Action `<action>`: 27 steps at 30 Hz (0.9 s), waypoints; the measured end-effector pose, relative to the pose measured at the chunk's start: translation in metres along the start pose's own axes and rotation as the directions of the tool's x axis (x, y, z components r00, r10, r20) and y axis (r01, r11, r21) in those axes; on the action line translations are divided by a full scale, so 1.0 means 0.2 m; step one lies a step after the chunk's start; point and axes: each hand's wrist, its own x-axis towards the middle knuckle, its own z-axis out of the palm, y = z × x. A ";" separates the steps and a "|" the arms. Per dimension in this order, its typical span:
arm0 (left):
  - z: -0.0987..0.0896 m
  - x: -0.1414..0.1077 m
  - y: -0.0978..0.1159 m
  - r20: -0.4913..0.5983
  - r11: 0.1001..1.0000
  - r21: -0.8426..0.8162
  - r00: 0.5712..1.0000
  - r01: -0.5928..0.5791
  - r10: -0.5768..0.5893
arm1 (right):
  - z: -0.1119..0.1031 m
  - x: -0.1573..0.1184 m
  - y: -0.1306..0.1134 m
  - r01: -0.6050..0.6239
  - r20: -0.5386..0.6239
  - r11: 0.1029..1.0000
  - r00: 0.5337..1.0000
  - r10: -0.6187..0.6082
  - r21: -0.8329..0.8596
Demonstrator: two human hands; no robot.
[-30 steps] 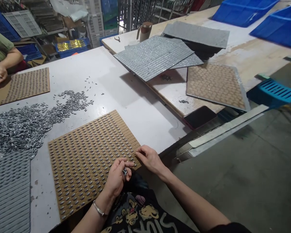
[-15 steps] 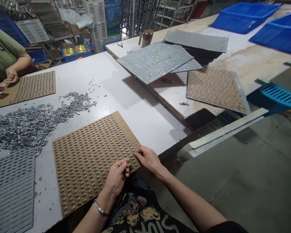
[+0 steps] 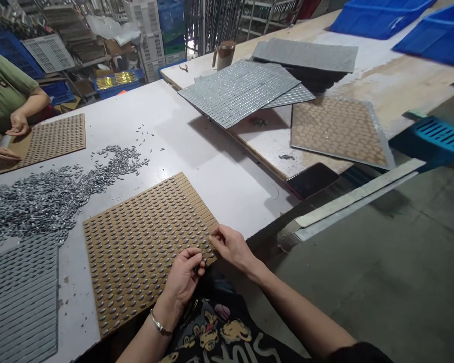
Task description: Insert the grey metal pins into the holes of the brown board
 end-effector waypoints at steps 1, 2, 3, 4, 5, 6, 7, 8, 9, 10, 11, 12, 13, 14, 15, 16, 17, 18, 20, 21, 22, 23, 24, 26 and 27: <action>0.01 -0.01 0.00 0.006 1.000 0.015 1.000 -0.018 0.018 | 0.00 -0.04 -0.02 0.030 0.022 0.997 0.999 -0.032 0.068; 0.01 -0.01 -0.01 0.011 0.998 0.037 0.999 -0.044 0.044 | -0.01 -0.08 -0.05 0.046 0.047 0.991 0.998 -0.053 0.129; 0.02 -0.02 -0.02 0.016 0.995 0.066 0.997 -0.074 0.073 | 0.00 -0.11 -0.07 0.049 0.068 0.983 0.996 -0.062 0.179; 0.03 -0.03 -0.02 0.023 0.990 0.099 0.995 -0.103 0.101 | 0.00 -0.14 -0.08 0.041 0.080 0.975 0.995 -0.060 0.217; 0.04 -0.03 -0.03 0.031 0.983 0.134 0.992 -0.125 0.122 | 0.00 -0.17 -0.09 0.029 0.084 0.969 0.995 -0.051 0.244; 0.05 -0.04 -0.04 0.038 0.977 0.164 0.990 -0.139 0.134 | 0.00 -0.18 -0.09 0.012 0.084 0.966 0.996 -0.035 0.258; 0.06 -0.04 -0.05 0.041 0.973 0.180 0.989 -0.144 0.139 | 0.00 -0.18 -0.08 -0.007 0.074 0.967 0.997 -0.013 0.254; 0.07 -0.04 -0.05 0.040 0.973 0.180 0.990 -0.142 0.137 | -0.01 -0.17 -0.06 -0.022 0.058 0.973 0.998 0.009 0.229; 0.07 -0.04 -0.06 0.034 0.977 0.164 0.991 -0.133 0.129 | -0.02 -0.16 -0.03 -0.032 0.035 0.982 0.999 0.026 0.184; 0.07 -0.05 -0.06 0.028 0.983 0.140 0.993 -0.118 0.116 | -0.03 -0.14 -0.01 -0.035 0.004 0.992 0.999 0.035 0.124; 0.07 -0.05 -0.06 0.028 0.988 0.117 0.995 -0.099 0.097 | -0.04 -0.11 0.01 -0.030 -0.027 0.998 0.999 0.031 0.053; 0.06 -0.05 -0.06 0.035 0.992 0.103 0.997 -0.077 0.074 | -0.05 -0.09 0.03 -0.020 -0.051 1.000 0.999 0.019 -0.019; 0.05 -0.06 -0.06 0.048 0.993 0.103 0.998 -0.055 0.050 | -0.05 -0.07 0.05 -0.009 -0.057 0.997 0.998 0.005 -0.081; 0.05 -0.06 -0.06 0.063 0.992 0.116 0.998 -0.038 0.031 | -0.05 -0.05 0.06 -0.003 -0.045 0.992 0.999 -0.003 -0.127; 0.04 -0.07 -0.05 0.075 0.991 0.133 0.997 -0.030 0.020 | -0.04 -0.04 0.06 -0.003 -0.027 0.987 1.000 -0.002 -0.159; 0.03 -0.07 -0.05 0.080 0.988 0.150 0.997 -0.029 0.017 | -0.03 -0.03 0.06 -0.007 -0.008 0.983 1.000 0.006 -0.182; 0.02 -0.08 -0.05 0.077 0.986 0.166 0.997 -0.032 0.019 | -0.02 -0.02 0.06 -0.016 0.005 0.979 1.000 0.017 -0.202; 0.02 -0.08 -0.04 0.070 0.984 0.177 0.997 -0.037 0.025 | -0.01 -0.02 0.06 -0.028 0.012 0.975 0.999 0.031 -0.221; 0.01 -0.08 -0.04 0.046 0.979 0.198 0.998 -0.041 0.032 | 0.01 -0.02 0.05 -0.053 0.012 0.965 0.998 0.058 -0.256; 0.00 -0.07 -0.04 0.035 0.977 0.210 0.999 -0.042 0.036 | 0.01 -0.02 0.05 -0.067 0.010 0.962 0.997 0.072 -0.267; 0.00 -0.07 -0.04 0.025 0.974 0.222 0.999 -0.044 0.040 | 0.01 -0.02 0.05 -0.080 0.012 0.960 0.996 0.087 -0.268; -0.01 -0.07 -0.03 0.016 0.972 0.231 0.999 -0.045 0.043 | 0.01 -0.02 0.04 -0.093 0.019 0.961 0.995 0.102 -0.262; -0.01 -0.06 -0.03 0.007 0.971 0.236 0.999 -0.046 0.045 | 0.00 -0.02 0.04 -0.104 0.029 0.962 0.993 0.115 -0.254; -0.01 -0.06 -0.02 -0.004 0.976 0.214 0.999 -0.048 0.050 | 0.00 -0.01 0.04 -0.121 0.042 0.961 0.990 0.135 -0.247; -0.01 -0.06 -0.02 -0.005 0.982 0.185 0.999 -0.045 0.046 | 0.00 -0.01 0.03 -0.124 0.042 0.959 0.989 0.139 -0.255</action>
